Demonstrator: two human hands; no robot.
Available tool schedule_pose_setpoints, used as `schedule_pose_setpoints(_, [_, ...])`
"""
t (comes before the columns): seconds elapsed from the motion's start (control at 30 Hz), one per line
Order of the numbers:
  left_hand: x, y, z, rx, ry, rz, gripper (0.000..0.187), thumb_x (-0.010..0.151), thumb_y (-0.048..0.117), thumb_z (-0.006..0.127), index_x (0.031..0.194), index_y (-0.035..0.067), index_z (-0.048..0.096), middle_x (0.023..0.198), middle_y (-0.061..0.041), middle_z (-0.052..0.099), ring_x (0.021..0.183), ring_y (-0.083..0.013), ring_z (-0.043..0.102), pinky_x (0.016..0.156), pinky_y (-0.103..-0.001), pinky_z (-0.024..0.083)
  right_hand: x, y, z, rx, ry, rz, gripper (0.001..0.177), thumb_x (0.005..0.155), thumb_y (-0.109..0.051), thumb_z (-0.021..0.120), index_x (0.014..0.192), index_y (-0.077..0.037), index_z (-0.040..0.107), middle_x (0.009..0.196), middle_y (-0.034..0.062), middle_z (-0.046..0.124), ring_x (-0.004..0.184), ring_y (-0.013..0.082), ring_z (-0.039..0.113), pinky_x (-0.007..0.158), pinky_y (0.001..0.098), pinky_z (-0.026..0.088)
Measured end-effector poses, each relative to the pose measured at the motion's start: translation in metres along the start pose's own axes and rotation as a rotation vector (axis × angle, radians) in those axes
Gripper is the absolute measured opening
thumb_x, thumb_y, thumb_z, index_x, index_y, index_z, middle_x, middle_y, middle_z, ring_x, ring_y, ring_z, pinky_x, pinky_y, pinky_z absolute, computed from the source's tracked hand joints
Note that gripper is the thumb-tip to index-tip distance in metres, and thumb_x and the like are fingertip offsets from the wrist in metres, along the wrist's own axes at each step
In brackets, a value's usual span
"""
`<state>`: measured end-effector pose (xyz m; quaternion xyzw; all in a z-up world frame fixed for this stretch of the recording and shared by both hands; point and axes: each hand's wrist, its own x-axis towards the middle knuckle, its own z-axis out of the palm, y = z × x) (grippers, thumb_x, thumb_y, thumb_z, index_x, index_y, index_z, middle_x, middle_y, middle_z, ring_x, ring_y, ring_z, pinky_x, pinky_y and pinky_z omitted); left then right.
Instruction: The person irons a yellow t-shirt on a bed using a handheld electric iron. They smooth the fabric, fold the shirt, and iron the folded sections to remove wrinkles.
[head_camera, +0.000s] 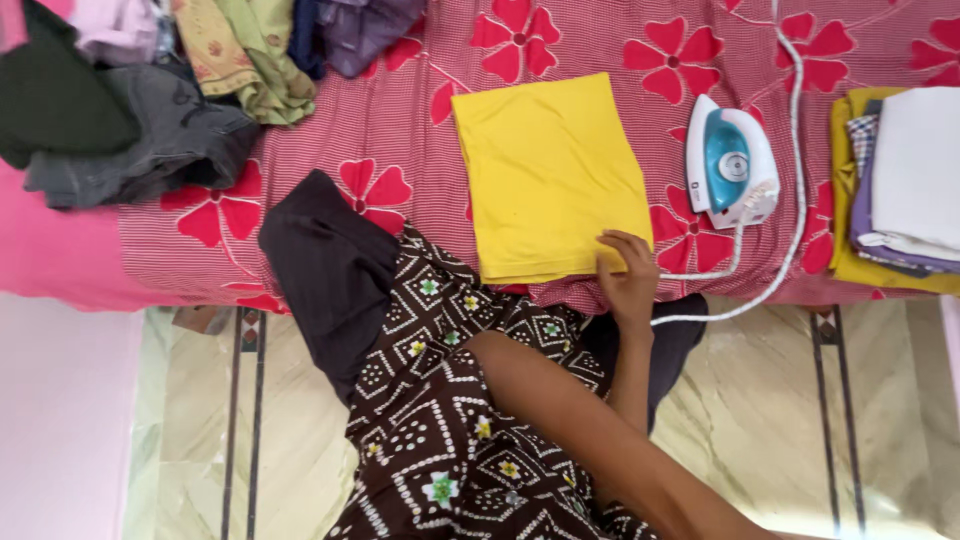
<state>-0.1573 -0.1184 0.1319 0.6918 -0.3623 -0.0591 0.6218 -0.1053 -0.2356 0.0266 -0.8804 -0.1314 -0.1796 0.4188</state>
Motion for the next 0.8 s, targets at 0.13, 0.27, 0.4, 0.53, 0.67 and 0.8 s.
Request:
schedule_pose_setpoints(0.13, [0.008,-0.018,0.038,0.167,0.060,-0.134,0.025,0.116,0.025,0.054,0.137,0.013,0.055,0.134,0.000,0.057,0.126,-0.0102,0.054,0.112,-0.024,0.045,-0.004,0.016,-0.001,0.017,-0.149,0.042,0.032,0.078,0.002,0.077,0.109,-0.006,0.075,0.117,0.0103,0.071,0.113,0.0300,0.067,0.096,0.0387,0.054])
schedule_pose_setpoints(0.27, [0.003,-0.033,0.058,0.225,0.043,-0.170,0.024,0.115,0.025,0.054,0.136,0.012,0.056,0.132,-0.001,0.058,0.125,-0.0109,0.055,0.112,-0.024,0.046,-0.005,0.026,-0.004,0.005,-0.180,0.040,0.033,0.076,0.002,0.080,0.108,-0.005,0.074,0.115,0.0106,0.068,0.112,0.0305,0.066,0.095,0.0397,0.054])
schedule_pose_setpoints(0.4, [0.001,-0.043,0.067,0.234,0.033,-0.161,0.024,0.115,0.025,0.055,0.134,0.011,0.057,0.131,-0.001,0.059,0.124,-0.0116,0.056,0.111,-0.025,0.046,-0.005,0.026,-0.004,0.012,-0.204,0.024,0.033,0.077,0.003,0.079,0.109,-0.004,0.073,0.115,0.0103,0.068,0.113,0.0300,0.065,0.096,0.0395,0.053])
schedule_pose_setpoints(0.53, [0.002,-0.045,0.075,0.181,0.014,-0.132,0.024,0.114,0.025,0.055,0.133,0.011,0.057,0.129,-0.002,0.060,0.123,-0.0122,0.057,0.111,-0.026,0.047,-0.004,0.025,0.000,0.051,-0.210,0.030,0.034,0.078,0.003,0.079,0.110,-0.004,0.073,0.115,0.0099,0.068,0.112,0.0292,0.063,0.097,0.0389,0.053])
schedule_pose_setpoints(0.67, [-0.005,-0.041,0.076,0.121,-0.004,-0.120,0.024,0.114,0.025,0.055,0.131,0.010,0.058,0.128,-0.002,0.060,0.122,-0.0129,0.058,0.110,-0.026,0.048,-0.004,0.025,0.003,0.044,-0.223,0.024,0.035,0.077,0.003,0.078,0.111,-0.005,0.073,0.116,0.0092,0.068,0.114,0.0289,0.063,0.099,0.0387,0.052])
schedule_pose_setpoints(0.8, [-0.009,-0.033,0.072,0.050,-0.037,-0.095,0.024,0.113,0.025,0.055,0.130,0.009,0.059,0.126,-0.002,0.061,0.121,-0.0136,0.059,0.110,-0.027,0.049,-0.003,0.026,0.003,-0.034,-0.243,-0.052,0.032,0.075,-0.003,0.081,0.106,-0.008,0.076,0.114,0.0064,0.069,0.114,0.0285,0.062,0.100,0.0421,0.046])
